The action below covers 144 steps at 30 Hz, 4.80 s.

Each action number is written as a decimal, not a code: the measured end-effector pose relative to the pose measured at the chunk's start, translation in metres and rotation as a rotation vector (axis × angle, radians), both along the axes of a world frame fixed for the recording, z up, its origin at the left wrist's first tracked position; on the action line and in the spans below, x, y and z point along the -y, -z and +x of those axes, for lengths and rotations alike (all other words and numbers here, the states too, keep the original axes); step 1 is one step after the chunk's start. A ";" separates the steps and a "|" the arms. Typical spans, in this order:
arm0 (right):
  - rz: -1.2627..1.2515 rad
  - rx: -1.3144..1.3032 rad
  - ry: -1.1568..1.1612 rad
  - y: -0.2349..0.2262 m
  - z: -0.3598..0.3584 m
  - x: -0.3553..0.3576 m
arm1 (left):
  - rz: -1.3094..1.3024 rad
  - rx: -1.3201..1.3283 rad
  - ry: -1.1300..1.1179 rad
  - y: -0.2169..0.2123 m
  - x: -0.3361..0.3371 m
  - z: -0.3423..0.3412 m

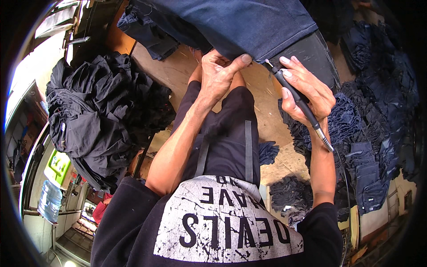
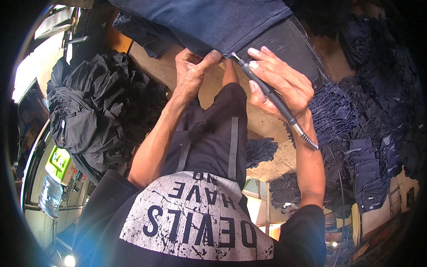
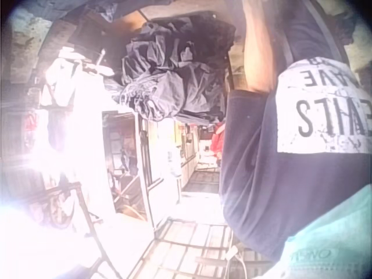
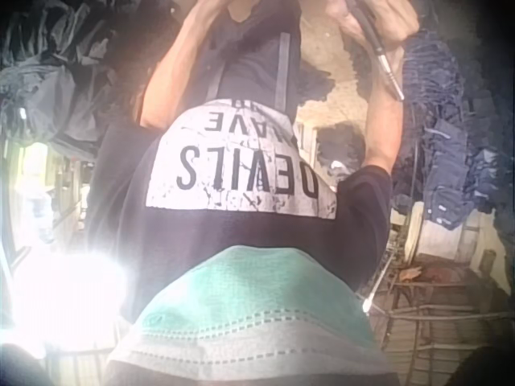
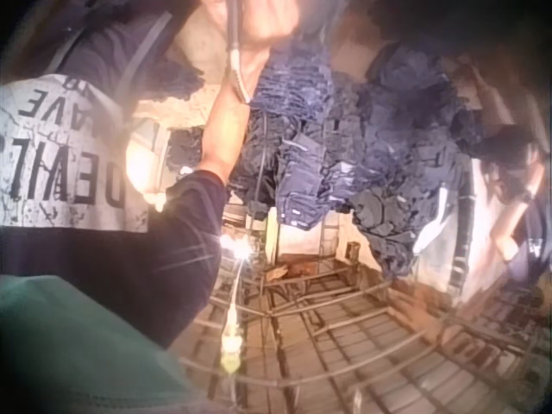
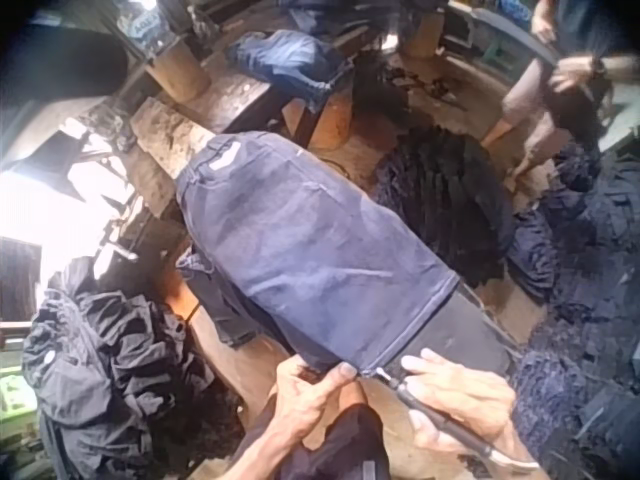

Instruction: The person uses a handheld electric thread trimmer to remove loose threads from the seams and edges of denim shorts. They handle multiple pairs of shorts one at a time, trimming along the waistband, pockets, and hems, then placing each finished item aside.

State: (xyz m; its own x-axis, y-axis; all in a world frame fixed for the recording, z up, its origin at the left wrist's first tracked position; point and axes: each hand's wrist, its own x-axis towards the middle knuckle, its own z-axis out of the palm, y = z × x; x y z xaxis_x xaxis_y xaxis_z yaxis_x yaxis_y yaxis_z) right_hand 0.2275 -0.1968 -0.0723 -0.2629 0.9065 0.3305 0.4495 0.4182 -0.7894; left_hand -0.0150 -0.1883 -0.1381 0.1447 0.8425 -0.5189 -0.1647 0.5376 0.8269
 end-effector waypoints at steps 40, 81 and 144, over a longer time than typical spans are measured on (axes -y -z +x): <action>0.018 -0.010 0.278 0.010 0.008 -0.001 | -0.043 0.021 -0.036 0.000 -0.001 0.002; 0.001 -0.040 0.050 0.008 0.003 0.002 | -0.041 0.033 -0.066 0.002 0.002 0.004; -0.015 0.290 1.369 -0.037 0.276 0.016 | 0.913 -0.720 0.513 -0.081 -0.101 0.144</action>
